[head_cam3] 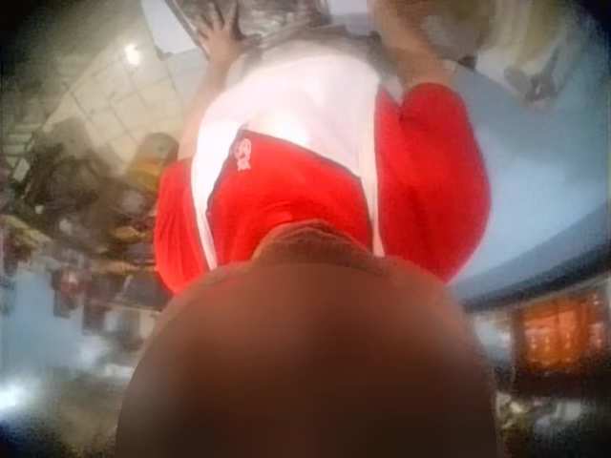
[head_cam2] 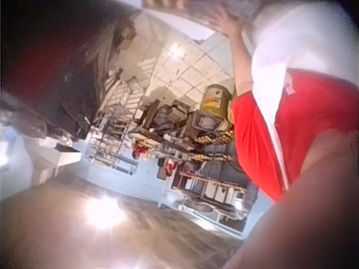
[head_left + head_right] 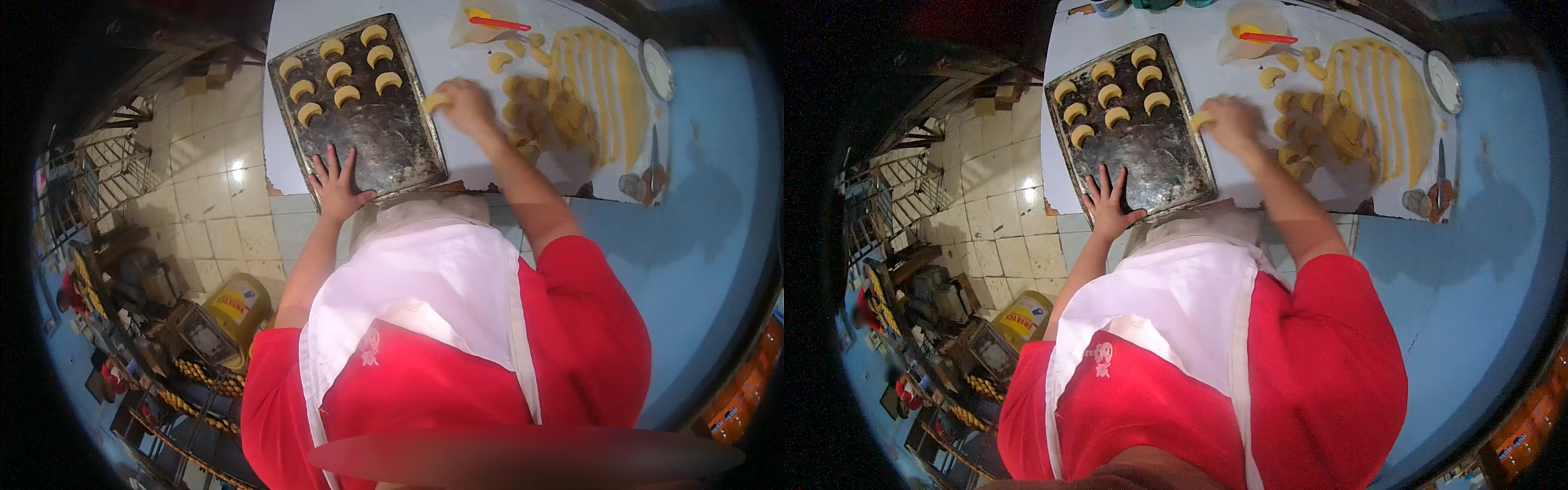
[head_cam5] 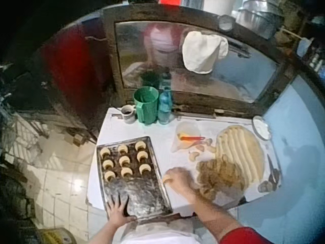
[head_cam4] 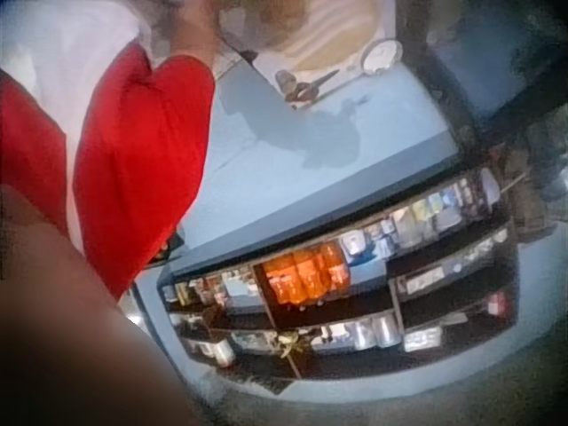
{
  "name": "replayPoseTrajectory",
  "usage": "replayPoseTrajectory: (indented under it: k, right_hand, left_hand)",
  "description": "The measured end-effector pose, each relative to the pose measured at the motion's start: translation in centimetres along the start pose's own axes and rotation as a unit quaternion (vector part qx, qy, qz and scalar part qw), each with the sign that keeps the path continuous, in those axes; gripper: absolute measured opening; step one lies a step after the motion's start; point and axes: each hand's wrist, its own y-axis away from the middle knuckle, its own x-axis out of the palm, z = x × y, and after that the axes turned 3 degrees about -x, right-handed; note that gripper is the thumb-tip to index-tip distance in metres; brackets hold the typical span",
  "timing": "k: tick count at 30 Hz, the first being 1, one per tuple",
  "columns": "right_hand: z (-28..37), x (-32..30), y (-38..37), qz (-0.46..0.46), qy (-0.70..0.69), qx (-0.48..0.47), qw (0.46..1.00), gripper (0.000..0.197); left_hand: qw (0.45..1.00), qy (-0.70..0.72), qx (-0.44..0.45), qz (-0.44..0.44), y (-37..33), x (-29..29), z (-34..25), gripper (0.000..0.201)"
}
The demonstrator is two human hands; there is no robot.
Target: The person places crescent-shaped dough pieces onto a baking tray and brushes them with egg wash using a red silicone brush. The person works methodically across the tray, ensuring each piece is coated before moving to the next.
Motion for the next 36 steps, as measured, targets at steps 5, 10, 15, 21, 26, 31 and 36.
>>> replayPoseTrajectory:
  k: [5, 10, 15, 21, 26, 31, 36]
  right_hand:
    - [6.4, 6.1, 1.7, 0.053, -0.161, -0.025, 0.985, 0.029]
    - [-0.5, 0.5, 5.5, 0.102, -0.051, -0.071, 0.991, 0.050]
    - [-7.0, -4.1, 10.3, 0.162, 0.078, -0.060, 0.982, 0.037]
    - [-6.1, -4.0, 8.3, 0.159, -0.010, -0.047, 0.986, 0.024]
    - [1.5, -0.4, 3.1, 0.067, -0.061, -0.095, 0.991, 0.029]
    - [9.3, 6.4, -2.1, 0.089, -0.153, -0.092, 0.980, 0.029]
    - [10.6, 8.9, -3.7, 0.142, -0.140, -0.067, 0.978, 0.045]
  left_hand:
    - [1.000, 0.000, 0.001, -0.002, -0.3, -0.1, -0.3, 0.127]
    - [0.999, 0.039, -0.009, -0.036, 0.5, 0.1, -1.8, 0.109]
    - [0.970, 0.187, 0.086, -0.128, -2.4, -0.5, -5.6, 0.074]
    - [0.970, 0.216, 0.077, -0.079, -7.1, 0.1, -9.7, 0.050]
    - [0.955, 0.226, 0.064, -0.180, -7.5, -0.9, -6.0, 0.036]
    - [0.955, 0.202, -0.011, -0.216, -7.8, -4.2, 0.6, 0.038]
    - [0.962, 0.144, -0.023, -0.229, -7.5, -4.5, 2.7, 0.046]
